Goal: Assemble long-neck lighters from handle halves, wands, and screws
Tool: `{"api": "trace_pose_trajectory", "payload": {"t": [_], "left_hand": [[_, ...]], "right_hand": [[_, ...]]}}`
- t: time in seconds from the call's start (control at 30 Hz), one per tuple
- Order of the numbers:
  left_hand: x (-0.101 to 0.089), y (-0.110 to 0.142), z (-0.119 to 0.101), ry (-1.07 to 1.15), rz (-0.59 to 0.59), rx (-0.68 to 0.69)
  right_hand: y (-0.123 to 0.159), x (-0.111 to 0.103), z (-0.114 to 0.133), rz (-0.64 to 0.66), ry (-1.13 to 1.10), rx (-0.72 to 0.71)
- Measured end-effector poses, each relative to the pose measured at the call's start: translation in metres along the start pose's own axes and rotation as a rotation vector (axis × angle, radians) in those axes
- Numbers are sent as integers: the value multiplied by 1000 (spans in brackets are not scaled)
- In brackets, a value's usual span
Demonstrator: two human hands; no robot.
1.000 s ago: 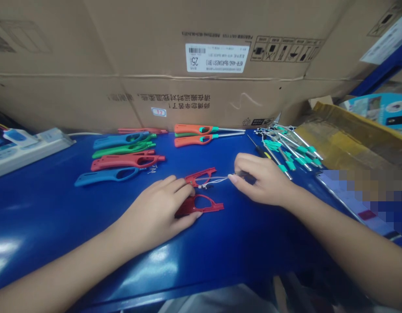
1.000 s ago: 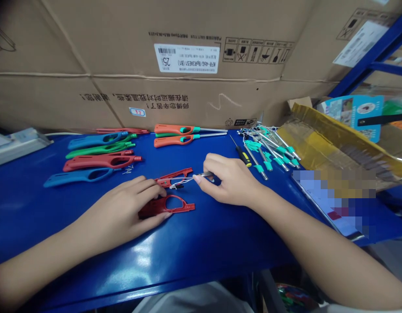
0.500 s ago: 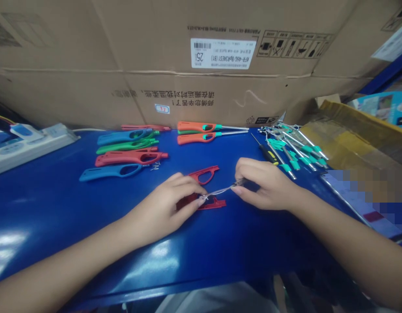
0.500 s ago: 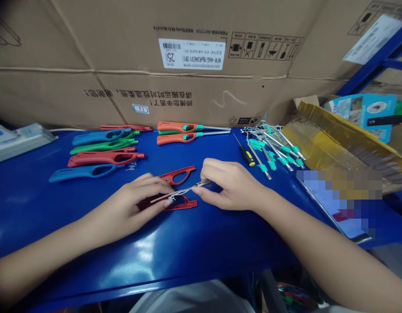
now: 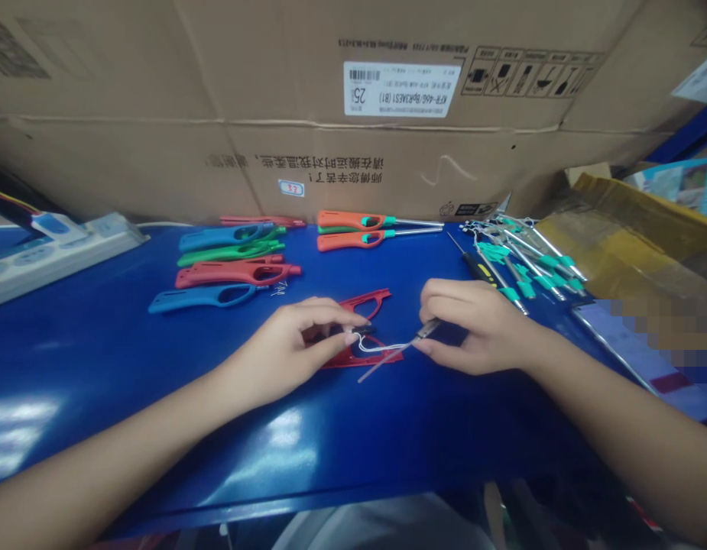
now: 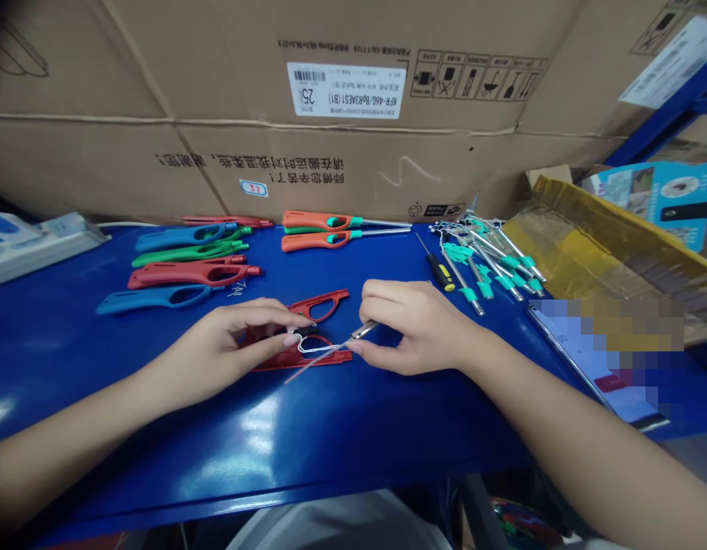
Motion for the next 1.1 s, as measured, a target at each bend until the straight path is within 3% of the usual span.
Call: {"api": "trace_pose_trajectory", "payload": {"t": [0.23,0.53,0.8,1.1], "left_hand": [[-7,-1,-4,26,-103,49],[-4,4,-8,-30,-52,101],[-7,3,-5,-244,-20,118],[-9,3,-3,-315,20,83]], "right_hand": [[0,6,0,103,96,-2],[1,9,-3,118,123,9],[1,17,0,268,-89,103],[7,23,-1,366,-256,206]]}}
Point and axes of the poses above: each hand's wrist, its own y-axis away from the middle knuckle, its own x-axis out of the palm, z = x × y, the point moved 5 cm from there along -y, towards the middle knuckle, and after that the axes turned 8 degrees about -x, right-handed, at the moved point
